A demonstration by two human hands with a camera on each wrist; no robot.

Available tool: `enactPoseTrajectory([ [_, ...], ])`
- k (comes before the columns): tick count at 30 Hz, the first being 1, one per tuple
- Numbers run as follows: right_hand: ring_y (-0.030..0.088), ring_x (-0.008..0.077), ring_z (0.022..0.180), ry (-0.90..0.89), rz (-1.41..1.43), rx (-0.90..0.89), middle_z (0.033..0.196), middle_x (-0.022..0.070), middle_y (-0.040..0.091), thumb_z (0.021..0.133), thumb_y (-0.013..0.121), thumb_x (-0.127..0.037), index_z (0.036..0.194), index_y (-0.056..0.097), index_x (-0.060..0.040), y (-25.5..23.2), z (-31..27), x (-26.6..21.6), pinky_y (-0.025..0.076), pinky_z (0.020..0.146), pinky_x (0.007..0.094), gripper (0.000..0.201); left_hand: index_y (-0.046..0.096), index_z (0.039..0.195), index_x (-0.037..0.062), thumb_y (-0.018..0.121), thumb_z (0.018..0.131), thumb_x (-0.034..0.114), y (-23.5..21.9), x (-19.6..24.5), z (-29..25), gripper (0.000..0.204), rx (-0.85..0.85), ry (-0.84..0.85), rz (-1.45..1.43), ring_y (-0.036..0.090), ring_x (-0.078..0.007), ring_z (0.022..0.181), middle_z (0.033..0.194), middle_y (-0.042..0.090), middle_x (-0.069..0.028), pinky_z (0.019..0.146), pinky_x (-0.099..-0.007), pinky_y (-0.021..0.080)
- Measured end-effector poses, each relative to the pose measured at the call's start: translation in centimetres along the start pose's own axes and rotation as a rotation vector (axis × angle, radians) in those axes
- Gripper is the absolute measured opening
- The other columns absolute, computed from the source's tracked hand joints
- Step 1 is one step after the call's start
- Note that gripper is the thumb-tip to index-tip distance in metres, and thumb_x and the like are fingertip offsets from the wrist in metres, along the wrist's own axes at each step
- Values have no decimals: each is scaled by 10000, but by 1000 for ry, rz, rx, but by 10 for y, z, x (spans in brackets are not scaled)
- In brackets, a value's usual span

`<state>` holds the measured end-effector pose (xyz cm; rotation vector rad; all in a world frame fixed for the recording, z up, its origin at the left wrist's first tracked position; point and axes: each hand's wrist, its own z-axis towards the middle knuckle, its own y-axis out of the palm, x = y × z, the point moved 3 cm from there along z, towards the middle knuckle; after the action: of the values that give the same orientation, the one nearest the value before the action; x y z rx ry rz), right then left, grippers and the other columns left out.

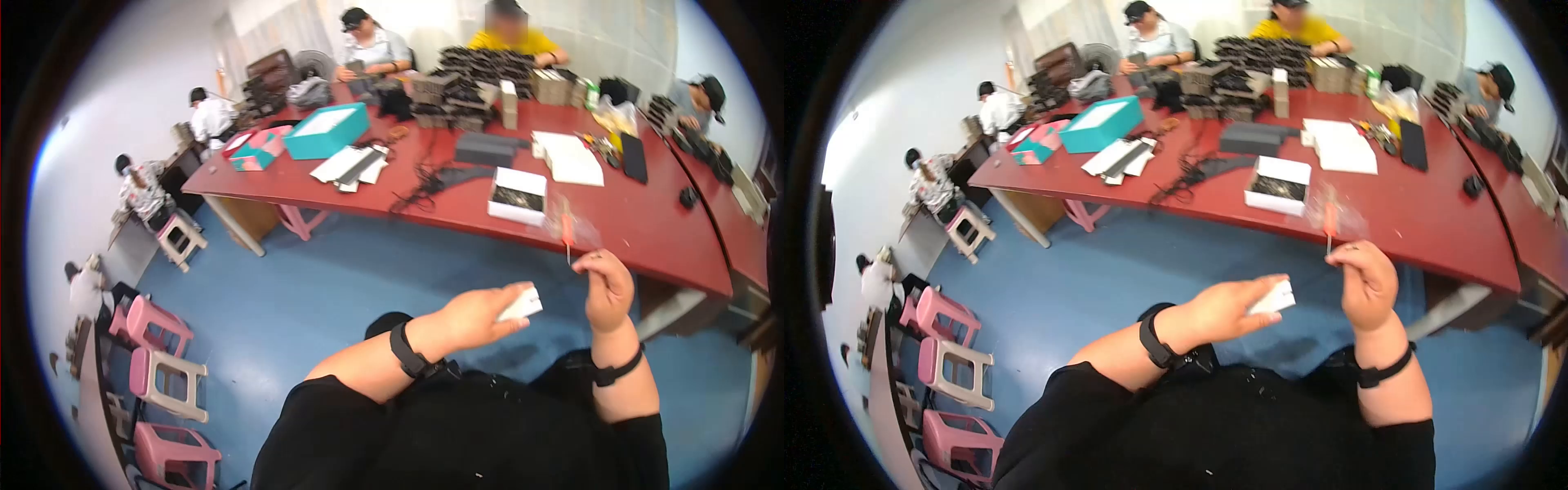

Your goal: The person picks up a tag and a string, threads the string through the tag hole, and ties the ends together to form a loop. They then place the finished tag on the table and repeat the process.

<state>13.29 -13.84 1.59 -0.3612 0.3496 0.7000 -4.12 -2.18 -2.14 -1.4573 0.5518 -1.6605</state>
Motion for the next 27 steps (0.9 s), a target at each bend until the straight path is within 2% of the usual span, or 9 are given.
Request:
enactPoseTrajectory([
  [4, 598, 171, 770, 298, -81, -109, 836, 96, 619, 867, 531, -54, 1016, 599, 13, -23, 21, 30, 472, 713, 261, 177, 414, 1312, 78, 598, 840, 344, -46, 14, 11, 573, 53, 82, 253, 598, -351, 931, 1026, 606, -189, 789, -409, 486],
  [7, 570, 134, 828, 129, -402, -242, 919, 57, 603, 867, 532, -66, 1034, 600, 3, -34, 43, 47, 456, 734, 246, 194, 514, 1204, 76, 612, 820, 344, -123, 27, 45, 479, 153, -25, 426, 606, -344, 910, 1000, 623, -169, 769, -415, 487],
  [8, 551, 123, 846, 406, -358, -224, 952, 42, 584, 854, 557, -79, 1046, 600, -8, -41, 37, 64, 444, 733, 238, 209, 543, 1157, 67, 614, 817, 351, -149, 8, 60, 449, 224, -93, 519, 607, -345, 908, 990, 630, -166, 772, -416, 483],
  [11, 555, 145, 799, 570, -99, -182, 907, 51, 583, 845, 579, -98, 1043, 601, -16, -47, 33, 81, 442, 724, 240, 215, 596, 1060, 40, 609, 812, 391, -225, -49, 81, 430, 362, -254, 667, 602, -355, 913, 973, 638, -185, 784, -415, 472],
  [14, 567, 150, 786, 566, -231, -210, 878, 60, 590, 836, 595, -108, 1001, 613, -15, -44, 35, 73, 448, 720, 250, 190, 583, 1063, 9, 583, 825, 385, -273, -108, 69, 445, 357, -394, 693, 603, -354, 907, 975, 628, -218, 786, -400, 471],
  [16, 571, 147, 781, 557, -272, -199, 868, 59, 593, 832, 601, -109, 984, 617, -14, -40, 34, 70, 451, 718, 256, 180, 577, 1087, -11, 590, 820, 335, -280, -111, 58, 437, 310, -588, 556, 616, -331, 892, 965, 633, -216, 757, -383, 485],
  [19, 576, 149, 777, 578, -287, -221, 853, 63, 594, 822, 611, -117, 957, 617, -5, -38, 37, 67, 457, 713, 270, 175, 626, 977, -7, 598, 761, 249, -277, -148, 51, 336, 331, -573, 593, 620, -350, 876, 911, 646, -219, 774, -409, 475],
  [24, 574, 184, 750, 524, -350, -216, 818, 82, 585, 803, 614, -110, 915, 615, -2, -35, 39, 64, 461, 703, 289, 156, 616, 1013, -36, 659, 737, 292, -260, -181, 53, 431, 224, -597, 537, 622, -354, 876, 926, 642, -231, 807, -407, 477],
  [27, 572, 200, 745, 493, -361, -219, 809, 92, 581, 795, 617, -107, 908, 617, -5, -35, 37, 68, 461, 701, 296, 152, 608, 1092, 27, 684, 757, 329, -244, -204, 61, 458, 126, -668, 677, 605, -329, 921, 965, 646, -186, 827, -382, 463],
])
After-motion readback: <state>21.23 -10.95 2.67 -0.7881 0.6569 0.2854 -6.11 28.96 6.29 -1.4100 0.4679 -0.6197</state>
